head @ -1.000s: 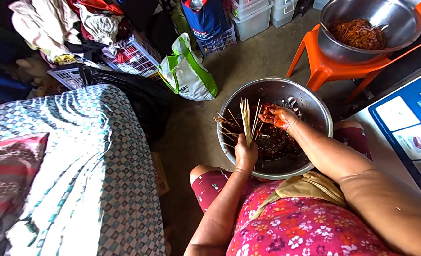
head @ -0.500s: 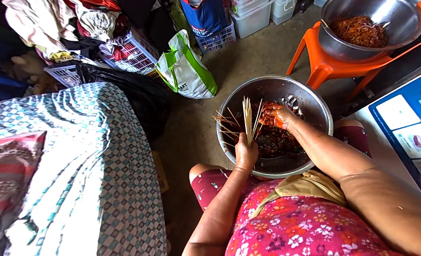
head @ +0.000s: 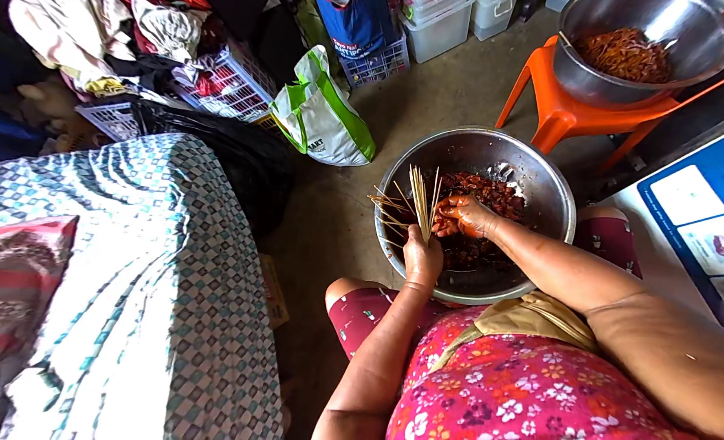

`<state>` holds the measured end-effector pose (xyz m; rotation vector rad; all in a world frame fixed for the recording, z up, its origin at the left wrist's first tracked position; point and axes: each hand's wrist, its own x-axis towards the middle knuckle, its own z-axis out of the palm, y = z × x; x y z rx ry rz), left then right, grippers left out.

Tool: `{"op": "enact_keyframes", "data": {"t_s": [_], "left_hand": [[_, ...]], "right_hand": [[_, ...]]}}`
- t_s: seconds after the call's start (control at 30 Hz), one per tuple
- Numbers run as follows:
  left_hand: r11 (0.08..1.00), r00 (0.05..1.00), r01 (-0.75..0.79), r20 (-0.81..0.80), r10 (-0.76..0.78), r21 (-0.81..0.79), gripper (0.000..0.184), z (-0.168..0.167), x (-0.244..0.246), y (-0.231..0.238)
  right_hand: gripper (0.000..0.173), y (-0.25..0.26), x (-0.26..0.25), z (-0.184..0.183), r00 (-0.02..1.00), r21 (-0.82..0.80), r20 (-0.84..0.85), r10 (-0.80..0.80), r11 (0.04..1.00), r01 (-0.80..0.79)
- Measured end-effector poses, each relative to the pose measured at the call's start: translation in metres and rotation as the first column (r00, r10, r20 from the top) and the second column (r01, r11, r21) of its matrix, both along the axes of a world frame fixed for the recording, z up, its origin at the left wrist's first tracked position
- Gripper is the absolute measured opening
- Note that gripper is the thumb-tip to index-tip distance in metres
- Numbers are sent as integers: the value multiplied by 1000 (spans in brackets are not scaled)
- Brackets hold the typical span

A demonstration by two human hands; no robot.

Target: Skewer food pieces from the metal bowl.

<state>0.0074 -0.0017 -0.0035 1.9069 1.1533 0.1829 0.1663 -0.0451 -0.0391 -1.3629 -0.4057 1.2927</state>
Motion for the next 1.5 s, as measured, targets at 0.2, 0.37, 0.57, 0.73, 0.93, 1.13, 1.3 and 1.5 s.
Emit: {"op": "enact_keyframes", "data": {"t_s": [0.2, 0.37, 0.57, 0.73, 0.93, 1.13, 1.3, 1.5], "left_hand": [[1000, 1000, 0, -2, 0, 3, 27, -4, 0, 1], [1000, 999, 12, -37, -13, -13, 28, -1, 0, 1], [999, 999, 33, -24, -33, -25, 31, -3, 0, 2], [997, 998, 60, -2, -60, -47, 34, -1, 0, 1], [996, 997, 74, -26, -75, -58, 37, 1, 1, 1], [996, 997, 75, -22, -76, -47, 35, 0, 1, 1], [996, 997, 75, -27, -76, -48, 36, 1, 0, 0], [996, 997, 78, -24, -79, -43, 34, 0, 1, 1]], "right_hand": [[23, -6, 60, -39, 692, -241, 705, 157, 970, 25], [39, -5, 49, -53, 351, -638, 698, 624, 765, -93], [23, -1, 59, -52, 434, -618, 683, 588, 781, -87], [31, -2, 53, -19, 969, -230, 217, -118, 959, 168], [29, 2, 58, -21, 889, -165, -239, -391, 918, 360], [18, 1, 55, -15, 890, -129, -233, -392, 919, 372], [24, 1, 54, -13, 880, -89, -231, -415, 910, 405], [25, -1, 54, -7, 848, -77, -303, -436, 898, 434]]}}
